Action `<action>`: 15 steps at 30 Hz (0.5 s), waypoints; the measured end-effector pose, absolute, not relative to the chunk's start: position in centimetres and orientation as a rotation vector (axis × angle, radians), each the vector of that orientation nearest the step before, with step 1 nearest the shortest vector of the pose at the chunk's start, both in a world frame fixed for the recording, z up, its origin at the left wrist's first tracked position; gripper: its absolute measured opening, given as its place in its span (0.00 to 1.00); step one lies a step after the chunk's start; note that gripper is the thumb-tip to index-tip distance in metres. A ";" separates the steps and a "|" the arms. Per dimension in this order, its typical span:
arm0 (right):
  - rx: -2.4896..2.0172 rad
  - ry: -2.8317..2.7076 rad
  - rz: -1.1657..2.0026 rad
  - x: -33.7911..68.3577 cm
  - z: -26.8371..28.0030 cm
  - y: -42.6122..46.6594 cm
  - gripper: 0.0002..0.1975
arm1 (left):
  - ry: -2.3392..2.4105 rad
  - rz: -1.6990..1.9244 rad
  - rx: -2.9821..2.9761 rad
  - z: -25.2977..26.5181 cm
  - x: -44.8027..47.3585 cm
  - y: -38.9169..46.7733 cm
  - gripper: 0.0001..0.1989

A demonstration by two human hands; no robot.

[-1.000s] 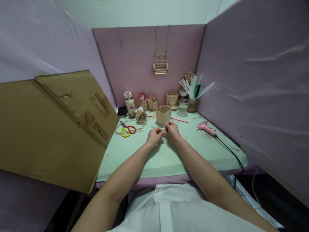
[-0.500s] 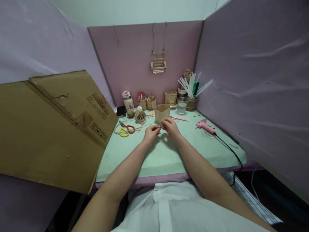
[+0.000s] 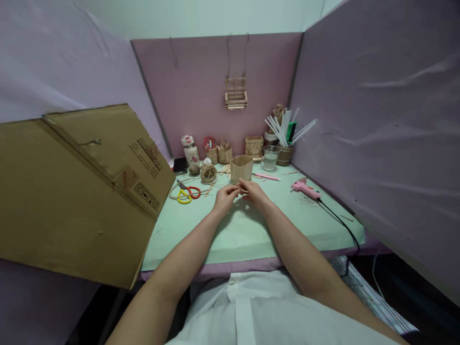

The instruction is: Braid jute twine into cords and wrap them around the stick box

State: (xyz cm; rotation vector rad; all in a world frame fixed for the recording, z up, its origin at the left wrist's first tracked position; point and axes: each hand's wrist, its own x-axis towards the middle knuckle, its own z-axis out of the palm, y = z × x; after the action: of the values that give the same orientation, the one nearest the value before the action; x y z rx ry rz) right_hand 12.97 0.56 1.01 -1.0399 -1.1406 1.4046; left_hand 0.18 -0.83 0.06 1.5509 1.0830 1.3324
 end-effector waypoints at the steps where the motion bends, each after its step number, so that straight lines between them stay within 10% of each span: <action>1: -1.037 -1.173 1.405 13.0 1.0 0.4 0.17 | 1.093 1.334 1.583 0.0 0.1 -0.8 0.09; 15: -0.991 -0.952 1.174 13.3 0.4 1.2 0.15 | 1.098 1.230 1.685 0.2 0.7 -1.5 0.07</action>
State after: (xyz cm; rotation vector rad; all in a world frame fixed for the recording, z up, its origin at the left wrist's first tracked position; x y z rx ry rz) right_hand 13.29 1.18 0.36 -0.9912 -0.9522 1.1736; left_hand 0.65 -1.51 0.18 1.6851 1.0977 1.2302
